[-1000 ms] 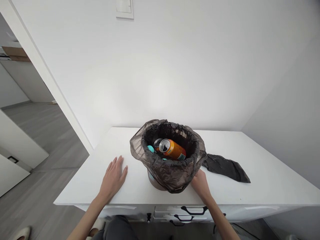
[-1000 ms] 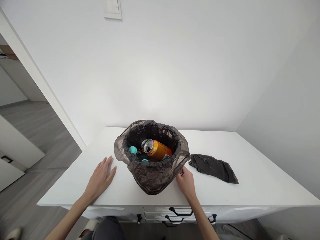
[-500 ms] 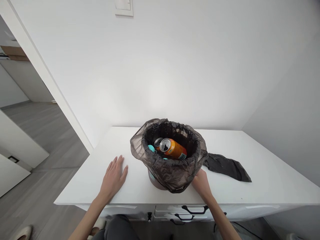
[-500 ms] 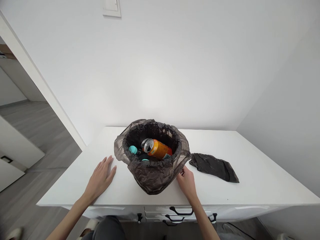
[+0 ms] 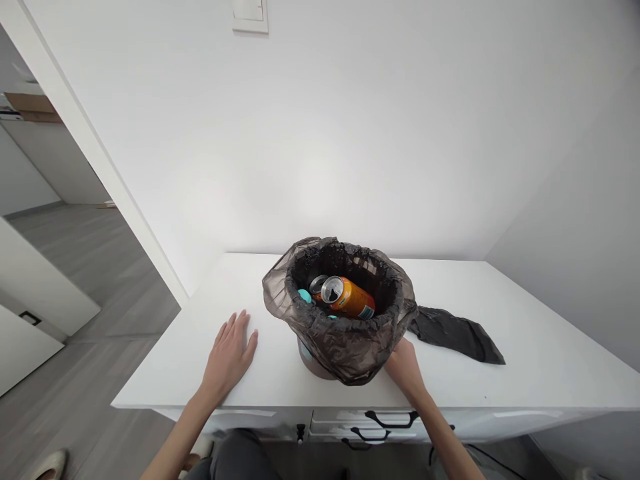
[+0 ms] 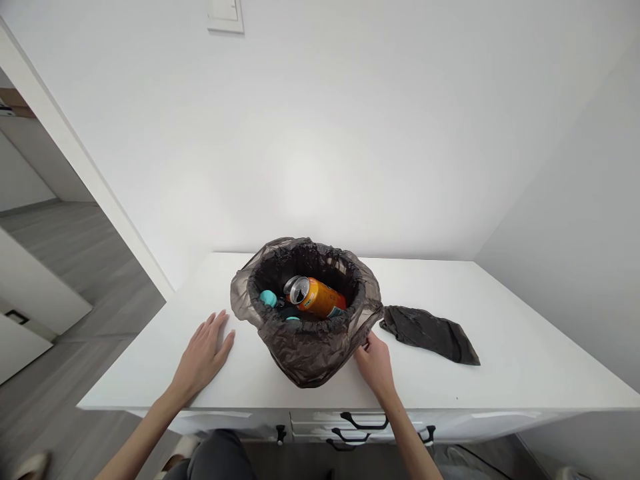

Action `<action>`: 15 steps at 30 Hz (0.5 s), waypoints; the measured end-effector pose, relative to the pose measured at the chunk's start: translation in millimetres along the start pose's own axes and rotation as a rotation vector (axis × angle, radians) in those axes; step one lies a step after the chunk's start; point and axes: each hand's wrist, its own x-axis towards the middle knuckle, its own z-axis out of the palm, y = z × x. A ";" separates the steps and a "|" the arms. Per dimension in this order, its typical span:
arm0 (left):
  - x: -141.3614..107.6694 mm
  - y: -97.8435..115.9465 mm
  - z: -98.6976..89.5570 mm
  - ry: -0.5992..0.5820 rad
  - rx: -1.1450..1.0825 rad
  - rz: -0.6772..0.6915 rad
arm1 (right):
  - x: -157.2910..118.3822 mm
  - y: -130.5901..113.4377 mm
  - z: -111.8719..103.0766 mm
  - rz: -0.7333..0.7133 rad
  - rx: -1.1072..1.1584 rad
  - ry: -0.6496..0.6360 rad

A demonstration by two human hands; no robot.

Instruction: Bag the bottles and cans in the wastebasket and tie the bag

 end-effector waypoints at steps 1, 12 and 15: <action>0.1 0.4 -0.3 -0.003 -0.002 -0.005 | 0.0 0.4 0.1 0.004 -0.002 -0.004; 12.6 38.7 -51.0 -0.105 -0.471 -0.070 | 2.1 -42.7 -25.5 0.085 0.409 -0.016; 36.8 71.4 -81.8 -0.139 -0.780 -0.141 | 11.7 -73.5 -56.4 0.153 0.628 -0.062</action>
